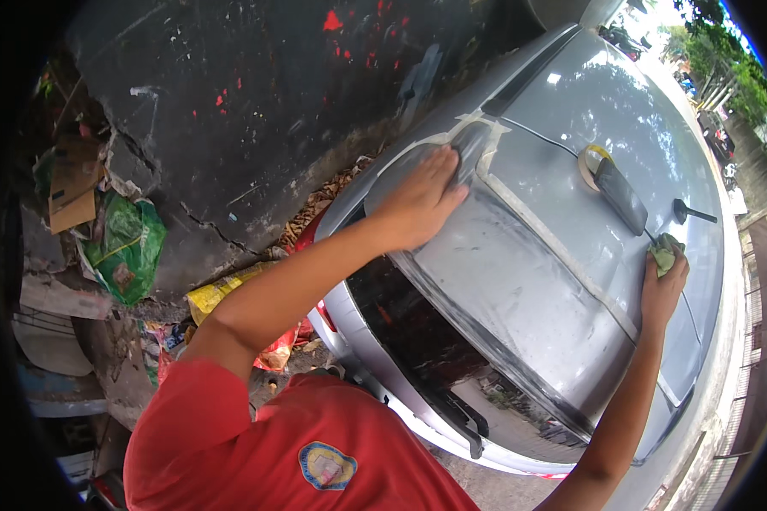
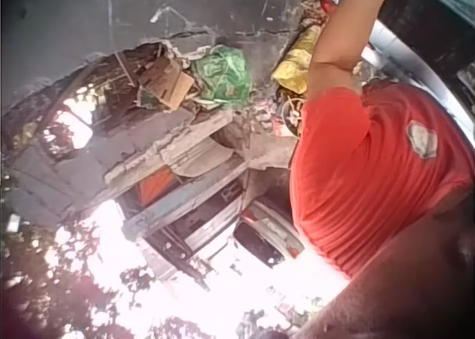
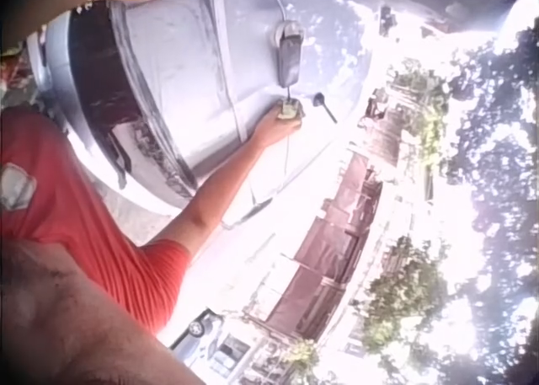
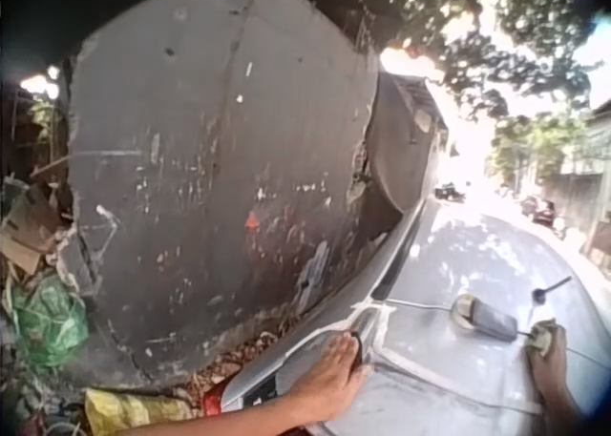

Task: Sanding the rear hatch of a silver car using a sanding block and water.

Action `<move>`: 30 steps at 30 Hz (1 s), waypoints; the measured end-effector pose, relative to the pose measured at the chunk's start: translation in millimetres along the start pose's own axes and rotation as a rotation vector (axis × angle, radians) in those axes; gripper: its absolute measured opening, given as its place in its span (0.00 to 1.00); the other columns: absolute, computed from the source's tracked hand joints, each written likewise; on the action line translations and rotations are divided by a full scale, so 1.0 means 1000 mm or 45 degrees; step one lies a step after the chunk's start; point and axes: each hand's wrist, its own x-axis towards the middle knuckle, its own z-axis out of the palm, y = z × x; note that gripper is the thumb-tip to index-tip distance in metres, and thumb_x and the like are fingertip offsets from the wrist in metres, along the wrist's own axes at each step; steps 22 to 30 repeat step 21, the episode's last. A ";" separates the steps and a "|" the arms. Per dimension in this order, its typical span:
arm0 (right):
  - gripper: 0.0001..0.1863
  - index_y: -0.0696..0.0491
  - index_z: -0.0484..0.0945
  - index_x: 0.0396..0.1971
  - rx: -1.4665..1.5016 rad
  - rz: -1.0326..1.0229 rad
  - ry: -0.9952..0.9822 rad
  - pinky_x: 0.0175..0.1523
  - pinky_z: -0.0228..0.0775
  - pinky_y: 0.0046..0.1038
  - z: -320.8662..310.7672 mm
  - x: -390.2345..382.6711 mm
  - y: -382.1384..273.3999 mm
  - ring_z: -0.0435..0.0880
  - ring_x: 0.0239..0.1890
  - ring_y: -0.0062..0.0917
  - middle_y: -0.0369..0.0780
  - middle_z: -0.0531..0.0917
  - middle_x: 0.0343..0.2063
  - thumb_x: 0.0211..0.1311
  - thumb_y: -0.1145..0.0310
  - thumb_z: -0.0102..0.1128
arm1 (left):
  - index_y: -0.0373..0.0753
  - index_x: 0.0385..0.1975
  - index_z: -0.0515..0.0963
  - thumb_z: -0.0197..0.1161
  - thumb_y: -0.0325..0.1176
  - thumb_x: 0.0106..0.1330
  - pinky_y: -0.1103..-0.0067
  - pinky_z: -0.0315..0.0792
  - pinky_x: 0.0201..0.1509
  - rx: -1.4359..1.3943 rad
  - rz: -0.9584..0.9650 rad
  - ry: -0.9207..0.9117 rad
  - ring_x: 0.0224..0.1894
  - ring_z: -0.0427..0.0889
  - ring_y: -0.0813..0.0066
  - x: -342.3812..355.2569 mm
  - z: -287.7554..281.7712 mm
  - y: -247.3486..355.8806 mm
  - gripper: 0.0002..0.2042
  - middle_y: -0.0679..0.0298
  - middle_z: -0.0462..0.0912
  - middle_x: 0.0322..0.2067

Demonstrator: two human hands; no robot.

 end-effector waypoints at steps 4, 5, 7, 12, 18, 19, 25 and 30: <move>0.26 0.56 0.71 0.62 0.001 0.000 0.025 0.66 0.67 0.44 -0.004 0.000 -0.005 0.75 0.64 0.50 0.53 0.75 0.61 0.70 0.60 0.64 | 0.23 0.75 0.52 0.39 0.54 0.81 0.65 0.42 0.84 0.088 -0.054 0.027 0.82 0.46 0.50 -0.034 0.000 0.011 0.37 0.39 0.48 0.78; 0.26 0.56 0.71 0.62 -0.001 0.003 0.022 0.66 0.67 0.44 -0.004 -0.002 -0.004 0.75 0.64 0.50 0.53 0.75 0.61 0.70 0.60 0.64 | 0.24 0.75 0.52 0.40 0.54 0.81 0.66 0.43 0.84 0.048 -0.141 0.024 0.82 0.46 0.50 -0.023 0.000 0.017 0.38 0.39 0.48 0.78; 0.26 0.56 0.71 0.62 0.001 0.011 0.019 0.67 0.68 0.44 0.001 0.003 -0.011 0.75 0.64 0.51 0.53 0.75 0.61 0.70 0.60 0.64 | 0.24 0.75 0.52 0.41 0.53 0.81 0.66 0.43 0.84 0.022 -0.145 0.050 0.82 0.46 0.50 0.032 -0.004 0.015 0.37 0.39 0.49 0.78; 0.26 0.55 0.71 0.62 -0.016 0.055 -0.011 0.67 0.68 0.44 0.003 0.002 -0.014 0.75 0.64 0.51 0.53 0.74 0.61 0.70 0.60 0.64 | 0.25 0.76 0.52 0.44 0.51 0.81 0.67 0.43 0.83 -0.114 -0.120 0.066 0.82 0.47 0.51 0.012 -0.006 0.001 0.36 0.40 0.50 0.78; 0.25 0.55 0.72 0.62 0.017 0.032 0.012 0.67 0.67 0.44 -0.005 -0.004 -0.007 0.75 0.64 0.50 0.53 0.75 0.61 0.70 0.61 0.63 | 0.28 0.77 0.50 0.48 0.53 0.79 0.67 0.40 0.84 0.057 -0.047 -0.020 0.82 0.46 0.53 -0.070 -0.014 -0.013 0.38 0.45 0.49 0.79; 0.25 0.55 0.72 0.62 0.022 0.043 0.006 0.67 0.67 0.44 -0.004 -0.001 -0.010 0.74 0.64 0.50 0.53 0.75 0.61 0.70 0.61 0.63 | 0.28 0.77 0.50 0.48 0.53 0.79 0.67 0.40 0.84 0.065 -0.047 -0.014 0.82 0.46 0.53 -0.057 -0.019 -0.017 0.38 0.45 0.49 0.79; 0.25 0.54 0.72 0.62 0.043 0.069 -0.014 0.70 0.64 0.43 -0.003 0.004 -0.021 0.72 0.67 0.49 0.51 0.75 0.62 0.69 0.61 0.64 | 0.28 0.78 0.48 0.50 0.57 0.78 0.65 0.39 0.84 0.043 -0.064 -0.071 0.82 0.46 0.52 -0.005 -0.028 -0.037 0.42 0.45 0.49 0.79; 0.25 0.54 0.72 0.62 0.043 0.069 -0.014 0.70 0.64 0.43 -0.003 0.004 -0.021 0.72 0.67 0.49 0.51 0.75 0.62 0.69 0.61 0.64 | 0.28 0.78 0.48 0.50 0.57 0.78 0.65 0.39 0.84 0.043 -0.064 -0.071 0.82 0.46 0.52 -0.005 -0.028 -0.037 0.42 0.45 0.49 0.79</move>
